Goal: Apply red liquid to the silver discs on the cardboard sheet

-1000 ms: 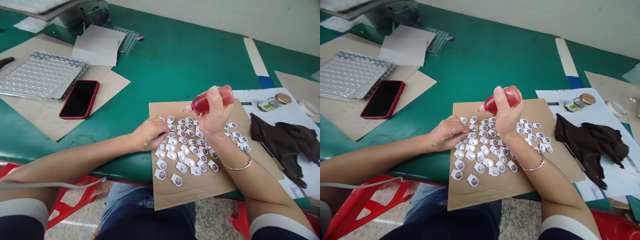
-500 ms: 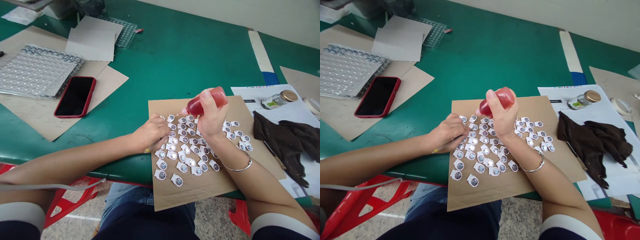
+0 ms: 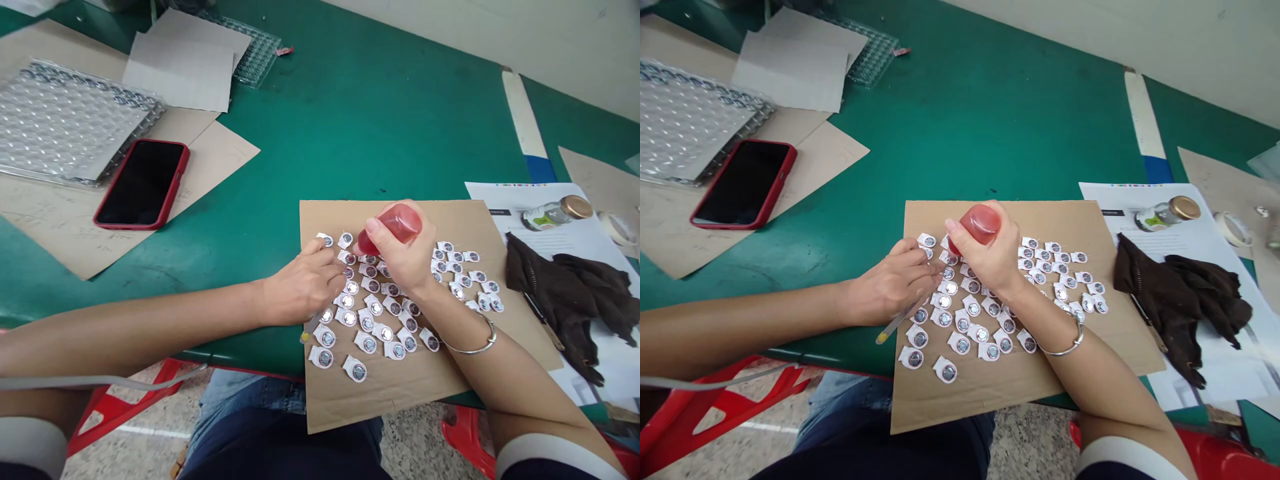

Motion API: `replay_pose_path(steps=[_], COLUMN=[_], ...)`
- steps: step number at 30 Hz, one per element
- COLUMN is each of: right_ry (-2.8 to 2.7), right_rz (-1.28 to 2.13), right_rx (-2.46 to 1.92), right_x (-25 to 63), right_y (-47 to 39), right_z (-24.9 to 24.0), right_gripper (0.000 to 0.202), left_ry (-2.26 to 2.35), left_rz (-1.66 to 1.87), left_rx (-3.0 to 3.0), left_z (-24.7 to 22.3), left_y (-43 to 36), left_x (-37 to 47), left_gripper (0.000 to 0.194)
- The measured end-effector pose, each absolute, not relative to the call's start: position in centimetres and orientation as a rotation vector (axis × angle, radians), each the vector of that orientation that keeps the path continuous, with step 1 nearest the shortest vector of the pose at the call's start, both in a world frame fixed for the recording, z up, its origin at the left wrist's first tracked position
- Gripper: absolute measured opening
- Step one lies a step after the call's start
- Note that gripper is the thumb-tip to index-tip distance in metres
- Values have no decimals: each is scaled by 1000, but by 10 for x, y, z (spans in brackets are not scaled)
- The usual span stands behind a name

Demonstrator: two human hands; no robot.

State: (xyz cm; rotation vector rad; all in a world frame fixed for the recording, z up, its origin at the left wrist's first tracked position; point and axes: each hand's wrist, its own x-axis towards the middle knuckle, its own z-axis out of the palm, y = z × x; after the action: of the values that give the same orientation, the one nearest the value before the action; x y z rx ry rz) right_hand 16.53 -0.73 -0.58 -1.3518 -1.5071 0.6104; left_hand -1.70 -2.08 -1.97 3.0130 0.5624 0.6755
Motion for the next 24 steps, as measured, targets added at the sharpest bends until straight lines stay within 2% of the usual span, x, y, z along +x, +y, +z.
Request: replay_pose_path(steps=[24], right_ry=[-1552], right_rz=[484], right_rx=[-1432], right_x=[163], right_y=[-7], right_z=[-7], right_gripper=[29], left_ry=[598], left_rz=[684], left_rx=[3051], left_z=[-22], left_y=[-23], left_x=[-16], left_gripper=[24])
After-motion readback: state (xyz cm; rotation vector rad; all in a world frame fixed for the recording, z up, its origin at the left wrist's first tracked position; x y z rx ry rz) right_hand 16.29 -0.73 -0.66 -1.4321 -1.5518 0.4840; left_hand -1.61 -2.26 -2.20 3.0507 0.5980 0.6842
